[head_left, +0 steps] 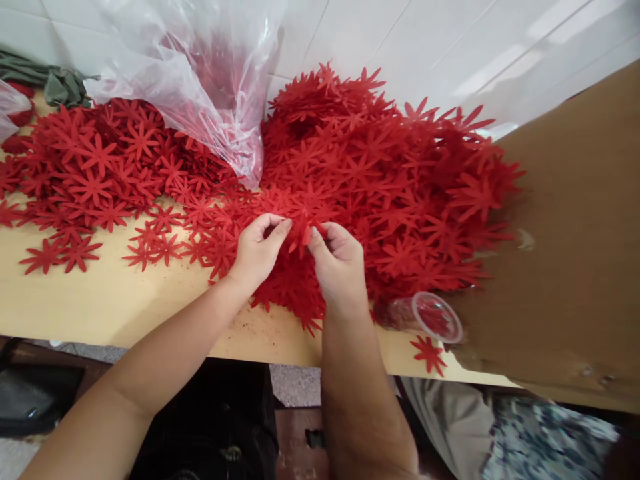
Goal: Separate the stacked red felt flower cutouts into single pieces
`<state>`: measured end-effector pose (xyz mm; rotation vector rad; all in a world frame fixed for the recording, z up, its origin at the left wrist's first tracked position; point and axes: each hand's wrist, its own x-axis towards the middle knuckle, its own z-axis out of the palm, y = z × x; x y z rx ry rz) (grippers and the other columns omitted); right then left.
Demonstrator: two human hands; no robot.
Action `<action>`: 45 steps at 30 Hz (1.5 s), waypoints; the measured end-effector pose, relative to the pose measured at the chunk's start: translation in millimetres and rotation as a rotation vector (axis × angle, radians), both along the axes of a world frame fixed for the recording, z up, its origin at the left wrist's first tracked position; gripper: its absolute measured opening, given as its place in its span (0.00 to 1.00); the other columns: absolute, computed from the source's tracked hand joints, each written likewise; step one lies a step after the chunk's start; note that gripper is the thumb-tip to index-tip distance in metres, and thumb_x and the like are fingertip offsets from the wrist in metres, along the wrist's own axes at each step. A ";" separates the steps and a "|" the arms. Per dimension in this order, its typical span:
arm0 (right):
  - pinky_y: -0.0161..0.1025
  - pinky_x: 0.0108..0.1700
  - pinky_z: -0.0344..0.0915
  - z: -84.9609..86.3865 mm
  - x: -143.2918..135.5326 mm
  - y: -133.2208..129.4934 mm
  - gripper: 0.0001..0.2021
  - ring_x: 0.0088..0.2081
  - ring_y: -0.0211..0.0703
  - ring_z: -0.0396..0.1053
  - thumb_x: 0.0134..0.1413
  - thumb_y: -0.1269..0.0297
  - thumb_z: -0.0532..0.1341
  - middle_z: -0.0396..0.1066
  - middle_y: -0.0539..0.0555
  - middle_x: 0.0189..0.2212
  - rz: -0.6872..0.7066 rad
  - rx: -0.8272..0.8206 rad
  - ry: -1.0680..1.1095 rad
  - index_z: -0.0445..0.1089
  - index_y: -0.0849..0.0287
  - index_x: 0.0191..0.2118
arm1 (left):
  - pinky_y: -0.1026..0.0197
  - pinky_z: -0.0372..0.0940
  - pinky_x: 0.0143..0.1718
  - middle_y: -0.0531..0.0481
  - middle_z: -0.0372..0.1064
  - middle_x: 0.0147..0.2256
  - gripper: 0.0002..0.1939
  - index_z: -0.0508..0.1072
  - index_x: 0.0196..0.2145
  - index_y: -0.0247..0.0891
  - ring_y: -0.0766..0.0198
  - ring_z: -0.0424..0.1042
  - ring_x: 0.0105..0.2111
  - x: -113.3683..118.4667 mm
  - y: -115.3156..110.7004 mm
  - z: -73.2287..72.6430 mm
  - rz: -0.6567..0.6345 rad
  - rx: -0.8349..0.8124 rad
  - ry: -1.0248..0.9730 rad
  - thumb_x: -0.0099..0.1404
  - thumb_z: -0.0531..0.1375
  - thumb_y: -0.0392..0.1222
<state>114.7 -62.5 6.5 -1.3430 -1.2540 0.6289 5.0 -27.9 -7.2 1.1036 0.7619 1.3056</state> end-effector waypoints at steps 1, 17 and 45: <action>0.31 0.24 0.52 0.2 -0.5 0.4 0.17 0.21 0.30 0.53 0.47 0.50 0.61 0.57 0.45 0.18 -0.024 0.005 -0.004 0.61 0.59 0.23 | 0.67 0.59 0.33 0.56 0.62 0.24 0.07 0.66 0.26 0.36 0.73 0.61 0.26 -0.2 0.0 0.7 -0.011 0.007 -0.013 0.60 0.56 0.40; 0.32 0.28 0.59 -2.3 7.9 -4.3 0.15 0.24 0.32 0.60 0.40 0.52 0.65 0.64 0.46 0.22 0.016 -0.024 0.069 0.66 0.58 0.28 | 0.62 0.64 0.42 0.53 0.69 0.32 0.06 0.66 0.34 0.38 0.70 0.69 0.35 -5.0 18.5 -7.4 0.138 -0.022 0.029 0.60 0.56 0.42; 0.30 0.23 0.55 2.0 4.1 -7.0 0.19 0.20 0.30 0.55 0.48 0.48 0.60 0.55 0.44 0.18 0.048 -0.059 0.021 0.58 0.59 0.22 | 0.63 0.63 0.38 0.51 0.66 0.28 0.07 0.65 0.27 0.37 0.68 0.65 0.31 -7.1 8.5 -1.2 0.183 0.207 0.315 0.60 0.54 0.42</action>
